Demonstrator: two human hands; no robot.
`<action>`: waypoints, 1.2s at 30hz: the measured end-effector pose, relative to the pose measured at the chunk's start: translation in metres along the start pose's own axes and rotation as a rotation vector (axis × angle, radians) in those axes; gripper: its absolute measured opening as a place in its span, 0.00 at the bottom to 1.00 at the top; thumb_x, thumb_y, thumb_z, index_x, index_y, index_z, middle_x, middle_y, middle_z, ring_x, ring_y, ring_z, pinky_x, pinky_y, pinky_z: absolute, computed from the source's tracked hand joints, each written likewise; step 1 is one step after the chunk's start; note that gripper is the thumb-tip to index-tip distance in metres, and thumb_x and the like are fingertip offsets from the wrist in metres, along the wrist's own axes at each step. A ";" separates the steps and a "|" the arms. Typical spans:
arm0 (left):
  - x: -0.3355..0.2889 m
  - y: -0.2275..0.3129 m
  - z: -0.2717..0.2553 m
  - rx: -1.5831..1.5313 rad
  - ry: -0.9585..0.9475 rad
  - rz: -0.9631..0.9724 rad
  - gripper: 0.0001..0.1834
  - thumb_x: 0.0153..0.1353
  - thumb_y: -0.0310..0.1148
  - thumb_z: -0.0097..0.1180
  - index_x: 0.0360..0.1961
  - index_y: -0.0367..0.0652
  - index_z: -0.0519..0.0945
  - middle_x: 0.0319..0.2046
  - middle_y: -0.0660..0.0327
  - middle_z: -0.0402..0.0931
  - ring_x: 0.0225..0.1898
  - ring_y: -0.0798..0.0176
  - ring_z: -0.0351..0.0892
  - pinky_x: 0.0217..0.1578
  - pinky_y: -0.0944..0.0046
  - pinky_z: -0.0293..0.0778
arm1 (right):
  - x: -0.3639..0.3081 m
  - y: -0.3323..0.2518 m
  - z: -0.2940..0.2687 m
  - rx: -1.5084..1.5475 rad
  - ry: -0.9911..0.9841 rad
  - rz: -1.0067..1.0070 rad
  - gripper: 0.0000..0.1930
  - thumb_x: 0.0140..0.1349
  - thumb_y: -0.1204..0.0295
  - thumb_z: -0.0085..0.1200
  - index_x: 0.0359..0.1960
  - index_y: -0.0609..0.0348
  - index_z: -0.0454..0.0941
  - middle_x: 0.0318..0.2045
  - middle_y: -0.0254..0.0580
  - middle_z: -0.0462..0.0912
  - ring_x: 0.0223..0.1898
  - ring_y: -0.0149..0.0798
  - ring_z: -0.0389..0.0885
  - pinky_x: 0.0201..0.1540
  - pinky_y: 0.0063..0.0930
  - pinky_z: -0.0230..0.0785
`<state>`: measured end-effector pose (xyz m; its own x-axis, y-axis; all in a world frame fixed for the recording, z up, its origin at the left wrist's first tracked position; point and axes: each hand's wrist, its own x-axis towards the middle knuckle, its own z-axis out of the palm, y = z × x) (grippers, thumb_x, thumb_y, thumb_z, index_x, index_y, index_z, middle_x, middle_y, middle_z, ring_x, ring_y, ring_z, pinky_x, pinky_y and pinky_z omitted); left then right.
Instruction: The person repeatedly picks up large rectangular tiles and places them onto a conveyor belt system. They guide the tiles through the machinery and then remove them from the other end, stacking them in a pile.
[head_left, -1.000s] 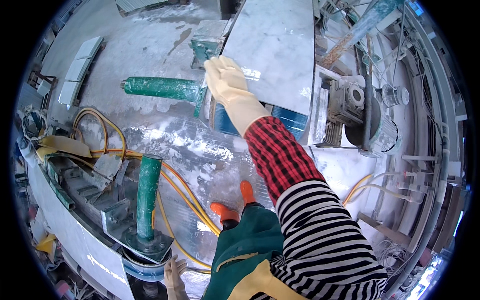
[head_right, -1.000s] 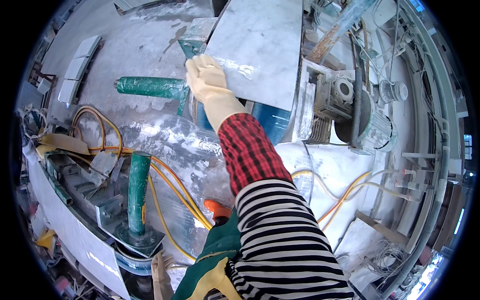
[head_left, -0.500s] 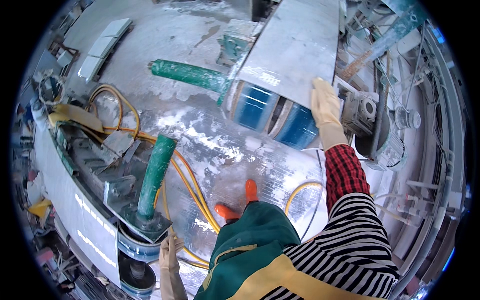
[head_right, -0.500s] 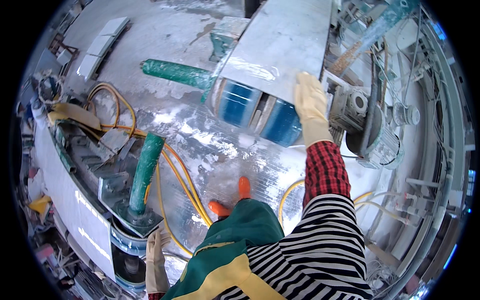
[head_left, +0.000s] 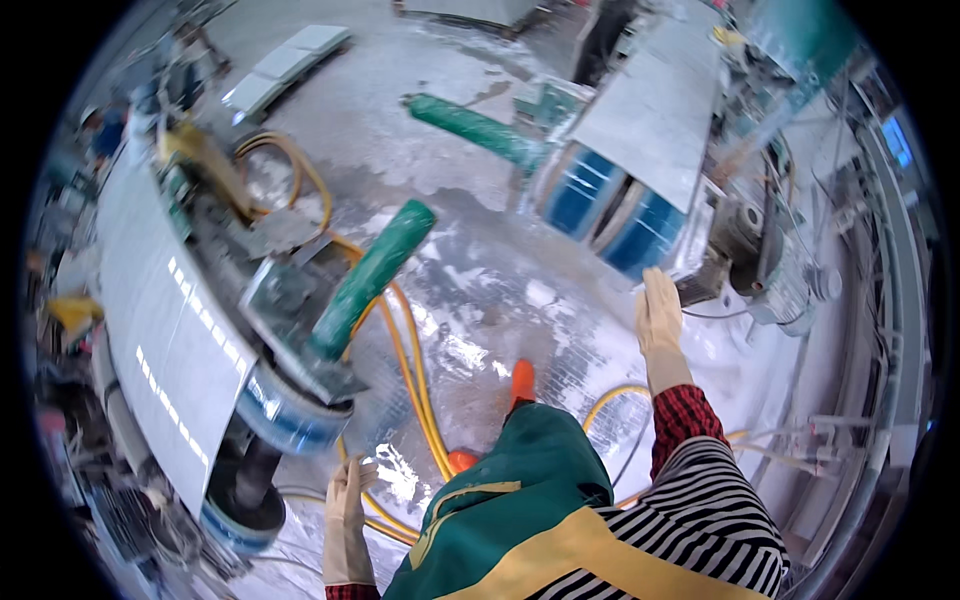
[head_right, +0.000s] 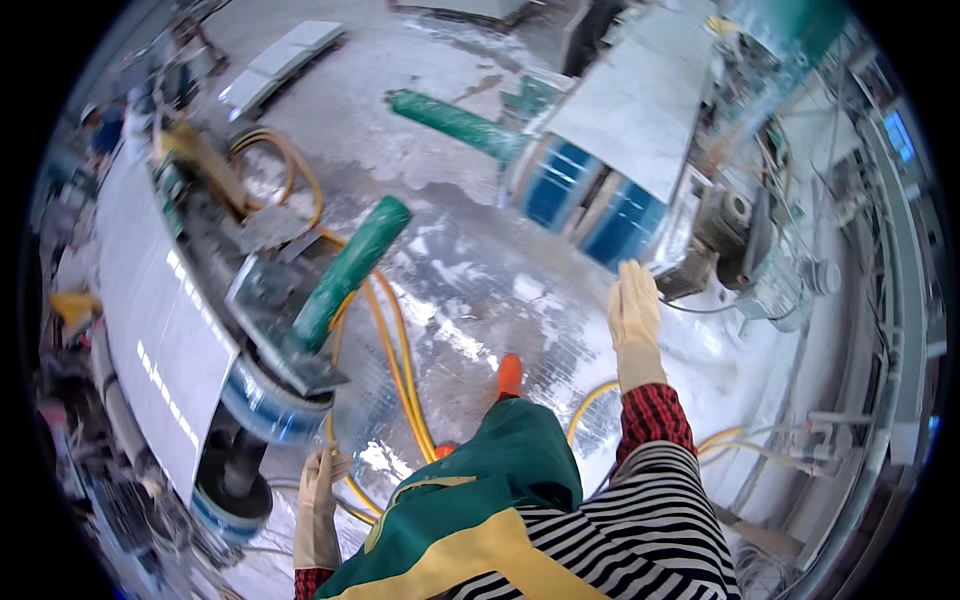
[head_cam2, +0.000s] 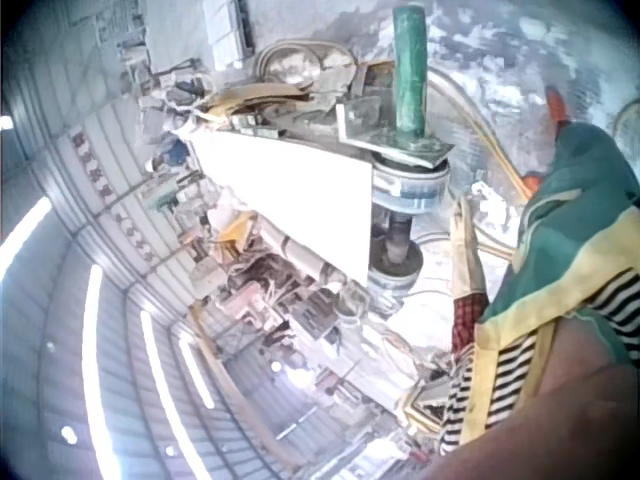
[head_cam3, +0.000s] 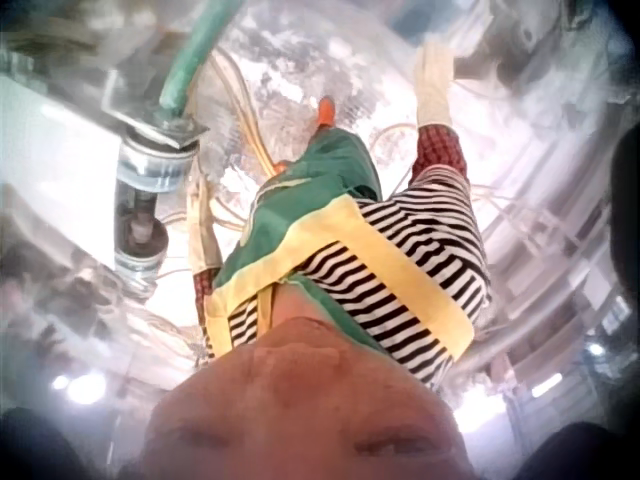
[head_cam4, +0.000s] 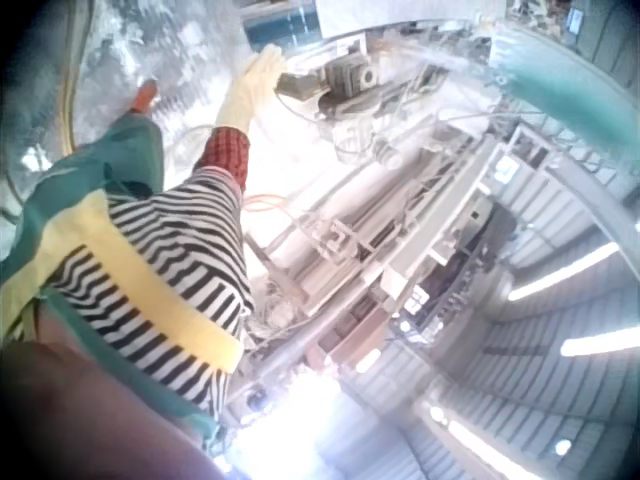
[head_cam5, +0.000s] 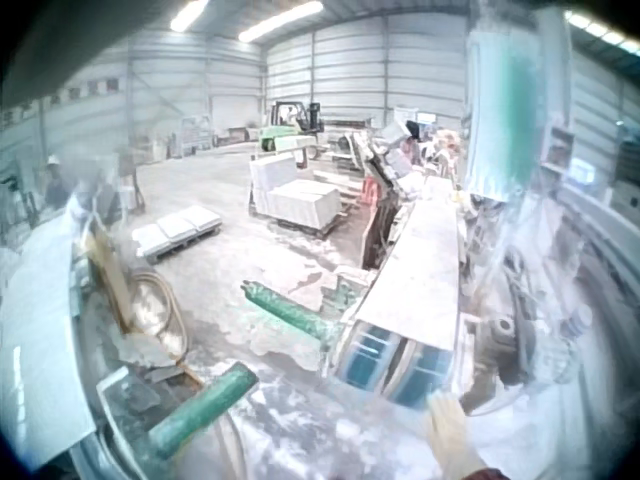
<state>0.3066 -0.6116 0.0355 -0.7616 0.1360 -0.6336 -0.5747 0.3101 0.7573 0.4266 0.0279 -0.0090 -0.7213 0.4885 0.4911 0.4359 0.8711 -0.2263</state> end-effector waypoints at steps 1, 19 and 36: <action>-0.008 -0.005 -0.010 0.000 0.008 0.012 0.24 0.78 0.44 0.51 0.61 0.35 0.76 0.44 0.48 0.85 0.45 0.57 0.87 0.50 0.60 0.82 | -0.026 -0.008 0.001 -0.039 -0.029 0.027 0.22 0.70 0.70 0.56 0.64 0.60 0.76 0.63 0.58 0.78 0.67 0.60 0.72 0.72 0.50 0.62; -0.007 -0.012 -0.213 0.971 0.785 0.620 0.40 0.59 0.36 0.68 0.71 0.35 0.67 0.66 0.39 0.71 0.67 0.37 0.71 0.67 0.48 0.69 | -0.092 -0.191 0.074 0.289 -0.616 0.134 0.24 0.69 0.60 0.54 0.62 0.60 0.79 0.62 0.60 0.79 0.66 0.59 0.74 0.70 0.46 0.64; 0.065 0.089 -0.242 1.336 0.679 0.053 0.56 0.54 0.44 0.75 0.79 0.52 0.54 0.77 0.50 0.53 0.79 0.43 0.51 0.76 0.50 0.54 | -0.052 -0.327 0.153 0.543 -0.963 0.273 0.26 0.67 0.53 0.53 0.63 0.51 0.80 0.61 0.53 0.81 0.64 0.55 0.78 0.67 0.42 0.69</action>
<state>0.1335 -0.8026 0.1001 -0.9779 -0.1601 -0.1348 -0.1380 0.9774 -0.1600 0.2390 -0.2748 -0.0886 -0.8538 0.2965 -0.4279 0.5201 0.5219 -0.6761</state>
